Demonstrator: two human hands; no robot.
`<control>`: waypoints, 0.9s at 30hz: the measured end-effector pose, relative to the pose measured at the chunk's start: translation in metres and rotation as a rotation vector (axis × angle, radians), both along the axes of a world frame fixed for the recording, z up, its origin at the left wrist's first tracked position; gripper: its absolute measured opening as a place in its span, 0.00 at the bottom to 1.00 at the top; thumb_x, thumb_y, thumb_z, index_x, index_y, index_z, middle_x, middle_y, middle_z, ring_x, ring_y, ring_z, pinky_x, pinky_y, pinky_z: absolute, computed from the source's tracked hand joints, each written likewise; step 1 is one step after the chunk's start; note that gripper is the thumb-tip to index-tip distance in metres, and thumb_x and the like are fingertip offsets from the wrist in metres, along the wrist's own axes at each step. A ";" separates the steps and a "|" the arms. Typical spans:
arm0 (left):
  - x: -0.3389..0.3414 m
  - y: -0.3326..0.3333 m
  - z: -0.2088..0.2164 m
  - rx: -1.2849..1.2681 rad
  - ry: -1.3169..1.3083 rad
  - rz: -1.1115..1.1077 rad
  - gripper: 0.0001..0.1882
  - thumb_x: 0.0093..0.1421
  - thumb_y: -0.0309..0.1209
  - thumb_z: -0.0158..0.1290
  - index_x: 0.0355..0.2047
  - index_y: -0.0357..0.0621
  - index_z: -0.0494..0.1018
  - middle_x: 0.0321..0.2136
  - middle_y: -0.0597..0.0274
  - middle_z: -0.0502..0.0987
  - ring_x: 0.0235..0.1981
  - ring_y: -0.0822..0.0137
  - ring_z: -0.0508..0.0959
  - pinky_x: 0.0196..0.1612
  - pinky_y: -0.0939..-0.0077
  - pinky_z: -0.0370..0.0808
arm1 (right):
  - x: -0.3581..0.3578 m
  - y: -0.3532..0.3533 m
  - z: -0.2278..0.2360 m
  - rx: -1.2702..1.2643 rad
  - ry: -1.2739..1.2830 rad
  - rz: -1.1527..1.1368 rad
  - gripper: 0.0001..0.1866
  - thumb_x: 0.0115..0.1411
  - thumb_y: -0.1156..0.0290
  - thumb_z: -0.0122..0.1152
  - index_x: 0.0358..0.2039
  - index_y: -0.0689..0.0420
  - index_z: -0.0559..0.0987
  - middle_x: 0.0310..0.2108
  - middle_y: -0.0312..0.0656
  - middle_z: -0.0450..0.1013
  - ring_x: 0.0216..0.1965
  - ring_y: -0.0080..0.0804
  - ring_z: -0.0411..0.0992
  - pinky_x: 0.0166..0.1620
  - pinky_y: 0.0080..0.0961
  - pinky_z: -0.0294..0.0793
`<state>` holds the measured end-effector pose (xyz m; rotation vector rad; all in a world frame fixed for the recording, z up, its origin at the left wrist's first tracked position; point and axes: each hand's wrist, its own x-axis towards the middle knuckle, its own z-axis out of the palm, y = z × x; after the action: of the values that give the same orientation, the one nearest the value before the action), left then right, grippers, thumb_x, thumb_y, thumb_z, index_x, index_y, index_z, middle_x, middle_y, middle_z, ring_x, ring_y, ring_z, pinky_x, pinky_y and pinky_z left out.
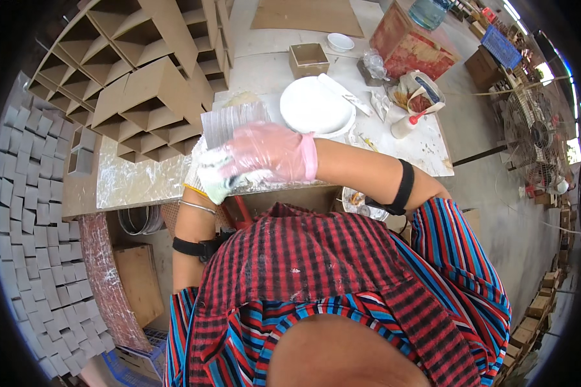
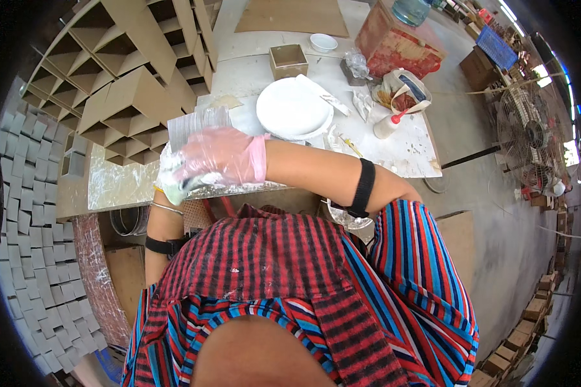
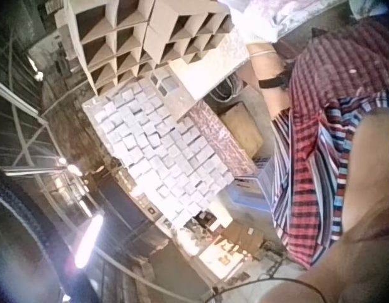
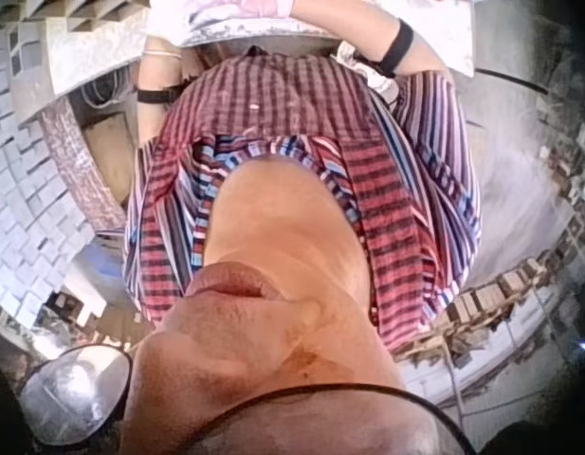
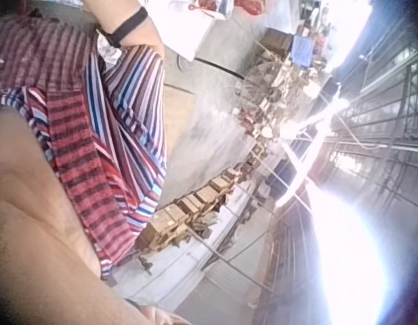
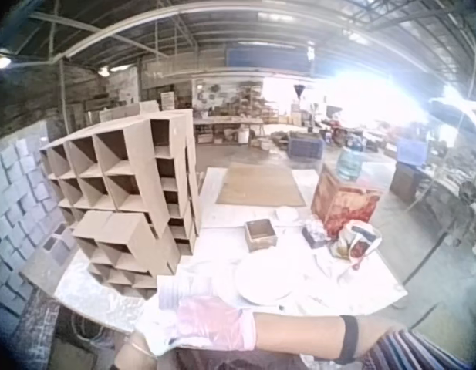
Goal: The recorder wipes down small wooden boxes using a sponge and a bowl of liquid before stacking them.
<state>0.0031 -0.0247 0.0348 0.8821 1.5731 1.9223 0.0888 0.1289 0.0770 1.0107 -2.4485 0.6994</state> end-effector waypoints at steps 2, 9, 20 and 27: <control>-0.023 0.007 -0.016 0.020 -0.177 -0.013 0.15 0.58 0.33 0.48 0.44 0.41 0.68 0.41 0.56 0.73 0.42 0.60 0.74 0.48 0.69 0.71 | -0.020 0.002 0.000 -0.085 0.153 -0.051 0.27 0.47 0.75 0.55 0.50 0.43 0.71 0.51 0.37 0.67 0.49 0.42 0.65 0.50 0.37 0.65; -0.020 0.016 -0.016 0.135 -0.584 -0.081 0.16 0.60 0.36 0.45 0.45 0.40 0.68 0.41 0.55 0.73 0.42 0.59 0.74 0.47 0.68 0.71 | -0.034 0.029 0.013 -0.297 0.103 -0.138 0.27 0.47 0.76 0.56 0.51 0.44 0.71 0.51 0.36 0.68 0.47 0.41 0.67 0.51 0.36 0.65; -0.036 0.009 -0.018 0.172 -0.579 -0.144 0.23 0.63 0.42 0.41 0.52 0.39 0.63 0.47 0.56 0.70 0.47 0.61 0.71 0.52 0.64 0.67 | -0.004 0.035 0.002 -0.403 0.040 -0.092 0.21 0.54 0.61 0.51 0.50 0.47 0.72 0.51 0.40 0.68 0.48 0.42 0.66 0.53 0.39 0.62; -0.049 0.019 -0.010 -0.145 0.829 -0.014 0.20 0.47 0.36 0.59 0.43 0.51 0.74 0.44 0.61 0.73 0.43 0.60 0.74 0.48 0.68 0.70 | -0.013 0.032 0.006 -0.237 -0.137 -0.092 0.28 0.48 0.69 0.55 0.53 0.47 0.69 0.56 0.40 0.62 0.54 0.42 0.60 0.57 0.39 0.55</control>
<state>-0.0464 -0.0056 0.0251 1.7523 2.0919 1.4600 0.0754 0.1607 0.0829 0.7773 -2.4348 1.0289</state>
